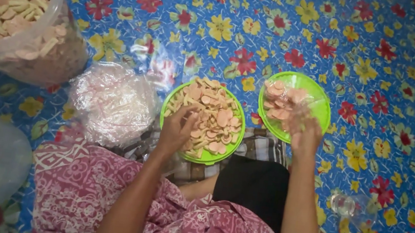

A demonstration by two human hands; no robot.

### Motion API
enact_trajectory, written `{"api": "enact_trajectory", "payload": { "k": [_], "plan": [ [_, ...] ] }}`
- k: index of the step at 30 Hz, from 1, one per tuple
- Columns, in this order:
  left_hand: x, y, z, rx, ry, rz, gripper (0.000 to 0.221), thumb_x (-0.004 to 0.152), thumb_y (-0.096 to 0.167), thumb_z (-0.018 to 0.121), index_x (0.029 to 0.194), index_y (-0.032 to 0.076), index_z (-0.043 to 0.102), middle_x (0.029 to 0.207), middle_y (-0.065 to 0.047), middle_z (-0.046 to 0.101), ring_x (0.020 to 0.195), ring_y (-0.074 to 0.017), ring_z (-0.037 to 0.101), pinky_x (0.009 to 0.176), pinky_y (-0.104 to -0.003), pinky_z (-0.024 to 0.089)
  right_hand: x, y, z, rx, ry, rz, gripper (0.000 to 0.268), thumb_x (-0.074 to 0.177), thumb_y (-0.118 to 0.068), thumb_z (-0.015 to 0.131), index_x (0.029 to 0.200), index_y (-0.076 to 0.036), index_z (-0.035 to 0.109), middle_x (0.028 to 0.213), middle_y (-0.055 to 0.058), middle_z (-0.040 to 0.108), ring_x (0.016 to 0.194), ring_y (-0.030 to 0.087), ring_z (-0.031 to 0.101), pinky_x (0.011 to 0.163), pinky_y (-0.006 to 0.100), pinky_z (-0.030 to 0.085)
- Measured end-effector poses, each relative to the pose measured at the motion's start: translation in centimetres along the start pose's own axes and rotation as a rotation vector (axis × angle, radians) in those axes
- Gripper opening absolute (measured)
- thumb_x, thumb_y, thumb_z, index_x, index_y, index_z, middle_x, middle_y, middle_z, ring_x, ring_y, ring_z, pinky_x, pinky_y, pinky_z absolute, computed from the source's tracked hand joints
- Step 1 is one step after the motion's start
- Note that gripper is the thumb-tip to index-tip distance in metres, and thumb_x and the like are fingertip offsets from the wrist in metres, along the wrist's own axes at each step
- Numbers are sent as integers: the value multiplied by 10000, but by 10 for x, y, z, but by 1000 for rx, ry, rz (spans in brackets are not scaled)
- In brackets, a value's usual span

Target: The person sorts food snacks from a large bowl into smaller green plates and clear bags while sitting on a floral-patterned floor.

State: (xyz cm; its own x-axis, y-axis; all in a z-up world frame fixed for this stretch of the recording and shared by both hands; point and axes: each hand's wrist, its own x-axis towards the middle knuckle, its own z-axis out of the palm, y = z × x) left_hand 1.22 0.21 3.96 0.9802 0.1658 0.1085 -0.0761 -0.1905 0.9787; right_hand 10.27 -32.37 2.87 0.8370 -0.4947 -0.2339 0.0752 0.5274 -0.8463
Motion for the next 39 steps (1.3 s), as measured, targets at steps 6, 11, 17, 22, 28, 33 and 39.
{"api": "enact_trajectory", "payload": {
  "k": [6, 11, 17, 22, 28, 33, 39],
  "plan": [
    [4, 4, -17, -57, 142, 11, 228, 919, 197, 539, 1081, 68, 634, 829, -166, 680, 696, -283, 680, 610, -356, 544, -54, 55, -10, -388, -109, 221, 218, 859, -123, 603, 1045, -206, 524, 905, 9, 622, 731, 141, 644, 570, 213, 552],
    [7, -5, -21, -164, 221, -9, 197, 909, 143, 541, 1064, 69, 638, 769, -134, 680, 618, -220, 681, 576, -304, 554, -124, 104, 3, -974, -488, 146, 247, 788, -186, 705, 1029, -141, 677, 925, 96, 624, 809, 217, 630, 645, 322, 550],
    [5, -1, -28, -219, 263, 5, 183, 902, 134, 565, 1048, 64, 651, 757, -135, 678, 614, -209, 681, 562, -283, 554, -161, 135, 6, -1537, -932, -19, 302, 782, -253, 664, 1079, -210, 636, 1031, 91, 653, 945, 273, 642, 741, 363, 542],
    [1, 3, -34, -219, 282, 15, 169, 897, 137, 574, 1036, 85, 655, 755, -110, 685, 617, -185, 681, 564, -261, 552, -192, 130, 29, -1793, -1147, -405, 557, 706, -252, 741, 1190, -198, 471, 1158, 83, 491, 1073, 317, 540, 834, 411, 514],
    [-3, 9, -37, -181, 293, 12, 179, 879, 106, 559, 1023, 92, 664, 734, -111, 686, 624, -192, 681, 590, -287, 553, -199, 127, 40, -1648, -1205, -801, 271, 742, -220, 651, 974, -187, 517, 946, 63, 494, 867, 312, 579, 687, 406, 505],
    [-3, 2, -38, -29, 212, -71, 177, 861, 214, 601, 1013, 187, 686, 830, -73, 704, 838, -232, 674, 758, -343, 527, -183, 122, 37, -1234, -1002, -466, 124, 790, -97, 641, 897, -158, 627, 880, 63, 609, 962, 297, 598, 820, 367, 492],
    [0, -22, -23, 96, -124, -201, 299, 767, 384, 706, 1036, 257, 681, 911, -101, 699, 941, -309, 644, 834, -388, 506, -166, 107, 26, -820, -661, 97, 106, 892, -182, 599, 969, -116, 628, 929, 55, 679, 888, 135, 605, 806, 307, 502]
  ]
}}
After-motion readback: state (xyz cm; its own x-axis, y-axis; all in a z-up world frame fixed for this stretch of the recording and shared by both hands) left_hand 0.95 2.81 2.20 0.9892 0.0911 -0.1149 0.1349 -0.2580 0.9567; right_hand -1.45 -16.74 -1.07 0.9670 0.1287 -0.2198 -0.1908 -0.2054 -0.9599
